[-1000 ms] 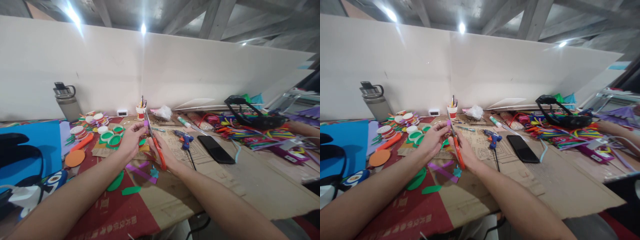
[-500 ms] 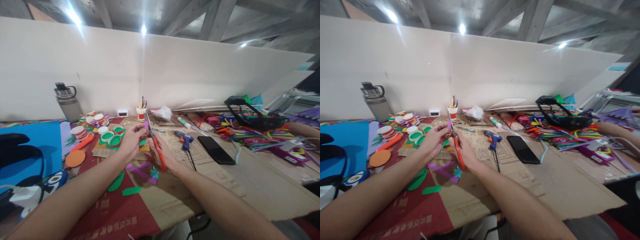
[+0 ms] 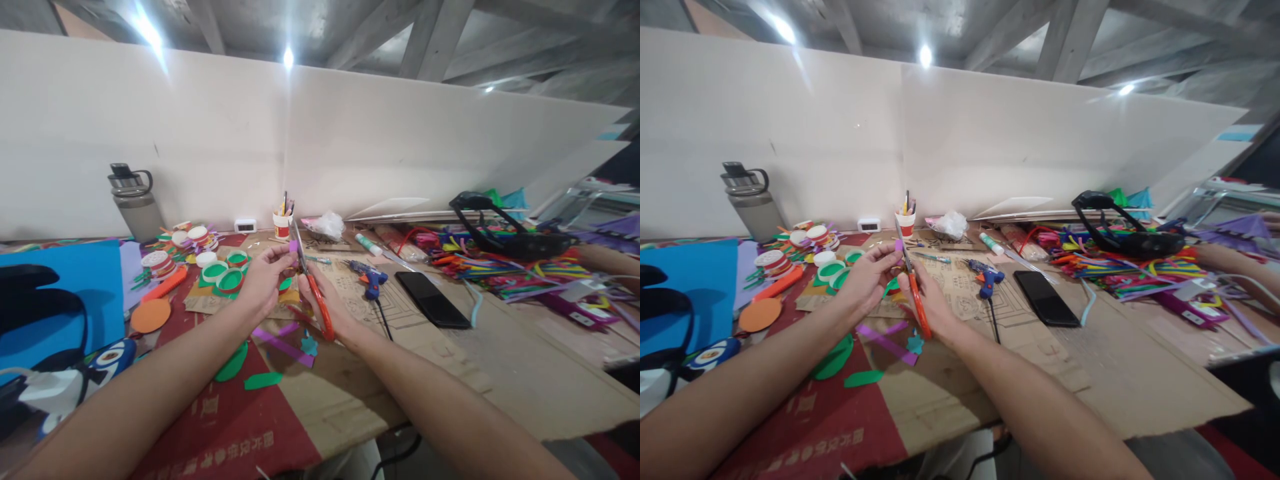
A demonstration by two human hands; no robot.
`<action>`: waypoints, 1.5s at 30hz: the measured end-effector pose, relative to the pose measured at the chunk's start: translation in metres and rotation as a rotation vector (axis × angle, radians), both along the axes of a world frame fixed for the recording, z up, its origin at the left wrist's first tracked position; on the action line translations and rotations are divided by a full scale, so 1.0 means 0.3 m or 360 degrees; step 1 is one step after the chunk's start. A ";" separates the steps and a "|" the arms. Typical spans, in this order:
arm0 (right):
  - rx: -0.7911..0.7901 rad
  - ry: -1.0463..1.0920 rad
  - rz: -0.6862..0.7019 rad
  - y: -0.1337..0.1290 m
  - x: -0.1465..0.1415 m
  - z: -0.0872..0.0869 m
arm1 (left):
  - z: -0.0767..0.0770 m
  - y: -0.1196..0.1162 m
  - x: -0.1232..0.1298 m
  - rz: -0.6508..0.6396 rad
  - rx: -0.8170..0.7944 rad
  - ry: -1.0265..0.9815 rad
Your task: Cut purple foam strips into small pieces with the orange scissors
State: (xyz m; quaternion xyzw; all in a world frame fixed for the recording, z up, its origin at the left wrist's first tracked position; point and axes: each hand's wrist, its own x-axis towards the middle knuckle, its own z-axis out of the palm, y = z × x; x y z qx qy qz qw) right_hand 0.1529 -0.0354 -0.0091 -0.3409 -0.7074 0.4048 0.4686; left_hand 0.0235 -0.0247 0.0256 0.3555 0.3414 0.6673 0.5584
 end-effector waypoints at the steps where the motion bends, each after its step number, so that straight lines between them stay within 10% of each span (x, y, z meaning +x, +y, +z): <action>1: 0.0001 0.0027 0.0015 0.001 0.000 -0.001 | -0.001 0.000 0.000 -0.0002 0.0001 0.0004; 45: -0.0080 0.0016 0.0011 0.020 0.010 -0.015 | 0.016 -0.002 -0.012 0.0020 0.0020 0.0058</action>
